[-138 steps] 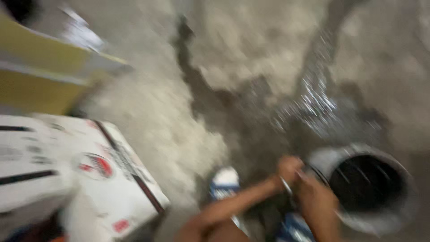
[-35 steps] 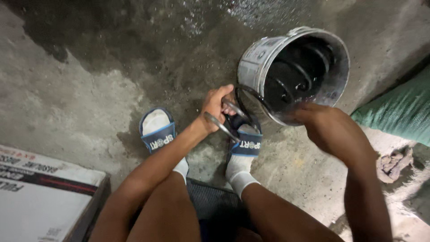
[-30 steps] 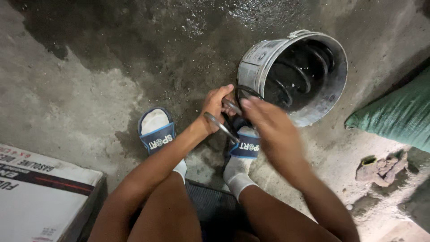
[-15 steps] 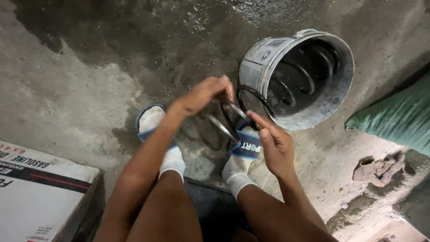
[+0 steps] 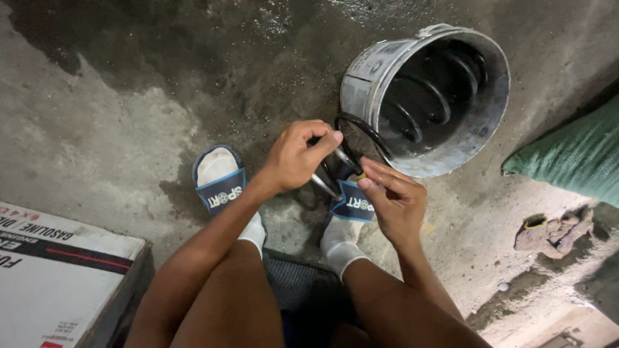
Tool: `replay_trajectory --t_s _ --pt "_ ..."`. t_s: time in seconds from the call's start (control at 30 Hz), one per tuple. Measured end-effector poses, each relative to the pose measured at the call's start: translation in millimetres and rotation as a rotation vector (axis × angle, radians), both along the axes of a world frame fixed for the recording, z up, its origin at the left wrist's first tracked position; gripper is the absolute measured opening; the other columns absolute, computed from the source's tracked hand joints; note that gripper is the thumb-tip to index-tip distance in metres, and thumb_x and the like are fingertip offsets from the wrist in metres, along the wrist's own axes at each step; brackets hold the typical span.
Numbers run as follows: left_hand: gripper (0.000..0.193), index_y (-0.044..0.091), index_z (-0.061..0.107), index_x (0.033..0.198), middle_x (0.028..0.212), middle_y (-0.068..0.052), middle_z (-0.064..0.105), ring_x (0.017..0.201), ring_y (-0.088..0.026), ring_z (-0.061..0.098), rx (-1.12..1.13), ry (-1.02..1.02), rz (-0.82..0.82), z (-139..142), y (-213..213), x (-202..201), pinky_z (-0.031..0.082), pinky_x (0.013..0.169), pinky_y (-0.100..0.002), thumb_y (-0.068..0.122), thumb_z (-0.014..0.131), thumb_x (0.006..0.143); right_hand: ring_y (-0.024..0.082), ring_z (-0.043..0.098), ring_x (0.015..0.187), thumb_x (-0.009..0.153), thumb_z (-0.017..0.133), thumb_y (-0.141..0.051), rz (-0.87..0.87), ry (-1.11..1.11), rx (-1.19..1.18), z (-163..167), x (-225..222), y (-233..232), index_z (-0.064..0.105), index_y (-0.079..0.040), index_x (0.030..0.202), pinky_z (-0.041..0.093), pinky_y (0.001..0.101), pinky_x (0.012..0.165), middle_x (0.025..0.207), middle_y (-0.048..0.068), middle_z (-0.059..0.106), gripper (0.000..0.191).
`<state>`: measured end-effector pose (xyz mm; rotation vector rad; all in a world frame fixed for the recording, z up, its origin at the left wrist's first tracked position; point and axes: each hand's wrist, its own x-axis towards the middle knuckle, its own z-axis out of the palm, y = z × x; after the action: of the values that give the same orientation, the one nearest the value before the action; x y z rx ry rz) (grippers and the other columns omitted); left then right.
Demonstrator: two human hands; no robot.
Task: The person sits on the floor next to a bucket of dark water and scrubs metal rings by hand with a small sponge, dipping the rings into the bucket and working them over repeatedly, handling one ring at a time.
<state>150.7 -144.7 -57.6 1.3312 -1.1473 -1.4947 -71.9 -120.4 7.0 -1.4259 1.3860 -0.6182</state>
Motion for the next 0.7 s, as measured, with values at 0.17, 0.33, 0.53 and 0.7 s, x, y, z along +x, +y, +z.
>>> replay_trajectory --t_s 0.17,0.33,0.53,0.7 --pt "0.028 -0.002 0.063 0.085 0.074 -0.014 0.059 0.065 -0.021 0.057 0.026 -0.031 0.016 -6 4 -4 0.044 0.064 -0.035 0.022 0.063 0.1 0.016 0.073 0.09 0.094 0.078 -0.009 0.006 0.25 -0.194 9 29 -8 0.078 -0.003 0.113 0.054 0.0281 0.078 0.109 0.014 0.079 0.02" --pt "0.024 -0.001 0.063 0.087 0.079 -0.016 0.061 0.071 -0.025 0.061 -0.172 -0.088 0.136 -6 9 -7 0.046 0.066 -0.036 0.019 0.063 0.1 0.009 0.073 0.083 0.098 0.076 -0.015 0.157 0.224 -0.137 12 29 -23 0.078 -0.004 0.111 0.056 0.0253 0.074 0.099 0.011 0.079 0.017" --pt "0.023 -0.002 0.064 0.087 0.076 -0.018 0.06 0.071 -0.023 0.06 -0.097 -0.061 0.014 -21 4 -1 0.047 0.065 -0.037 0.018 0.065 0.097 0.009 0.069 0.083 0.099 0.075 -0.016 0.039 0.135 -0.03 15 32 -21 0.079 -0.003 0.108 0.055 0.0245 0.077 0.091 0.01 0.079 0.016" --pt "0.019 0.0 0.068 0.091 0.079 -0.013 0.067 0.072 -0.017 0.068 -0.021 -0.031 0.051 -27 16 -4 0.052 0.067 -0.034 0.016 0.059 0.094 0.013 0.076 0.093 0.102 0.075 -0.015 0.145 0.158 -0.23 16 43 -21 0.078 -0.002 0.111 0.058 0.0255 0.082 0.102 0.014 0.078 0.016"
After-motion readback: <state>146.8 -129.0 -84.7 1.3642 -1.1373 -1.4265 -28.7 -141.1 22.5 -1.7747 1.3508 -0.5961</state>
